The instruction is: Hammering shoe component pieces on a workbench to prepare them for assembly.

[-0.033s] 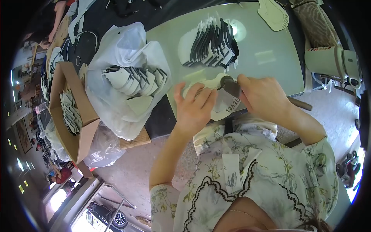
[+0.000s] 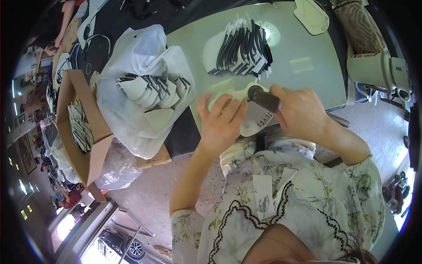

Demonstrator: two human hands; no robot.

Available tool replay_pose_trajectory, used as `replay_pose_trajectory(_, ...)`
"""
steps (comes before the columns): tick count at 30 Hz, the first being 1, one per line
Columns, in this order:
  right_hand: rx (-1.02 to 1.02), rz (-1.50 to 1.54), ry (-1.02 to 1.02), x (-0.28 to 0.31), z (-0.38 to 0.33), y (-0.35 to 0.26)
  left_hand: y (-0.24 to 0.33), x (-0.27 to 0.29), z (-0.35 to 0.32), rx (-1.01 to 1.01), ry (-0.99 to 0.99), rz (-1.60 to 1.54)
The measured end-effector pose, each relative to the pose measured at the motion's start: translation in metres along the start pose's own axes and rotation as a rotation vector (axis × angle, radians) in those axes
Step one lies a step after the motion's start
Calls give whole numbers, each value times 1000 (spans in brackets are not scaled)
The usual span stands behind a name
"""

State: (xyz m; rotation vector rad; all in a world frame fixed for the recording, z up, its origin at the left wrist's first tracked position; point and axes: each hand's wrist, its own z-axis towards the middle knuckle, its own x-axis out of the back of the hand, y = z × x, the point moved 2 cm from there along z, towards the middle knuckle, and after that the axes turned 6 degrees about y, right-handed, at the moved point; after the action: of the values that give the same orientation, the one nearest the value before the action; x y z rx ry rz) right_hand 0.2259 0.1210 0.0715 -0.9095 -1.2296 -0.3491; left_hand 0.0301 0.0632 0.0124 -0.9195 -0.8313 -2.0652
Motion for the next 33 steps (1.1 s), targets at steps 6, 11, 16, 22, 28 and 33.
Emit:
replay_pose_trajectory(6,-45,-15,-152,0,5,-9,1,1,-1,50,-11,-16)
replay_pose_trajectory(11,-79,-68,-252,-11,4,-4,-9,4,-9,130,24,-116)
replay_pose_trajectory(16,-80,-60,-255,-11,4,-3,0,9,-9,94,-28,-29)
replay_pose_trajectory(22,-24,-62,-273,-16,10,-11,4,9,-8,90,-64,24)
replay_pose_trajectory(28,-10,-51,-237,-16,11,-12,13,13,-8,177,-71,-12)
replay_pose_trajectory(33,-41,-33,-234,-18,10,-13,39,5,-21,342,-57,153)
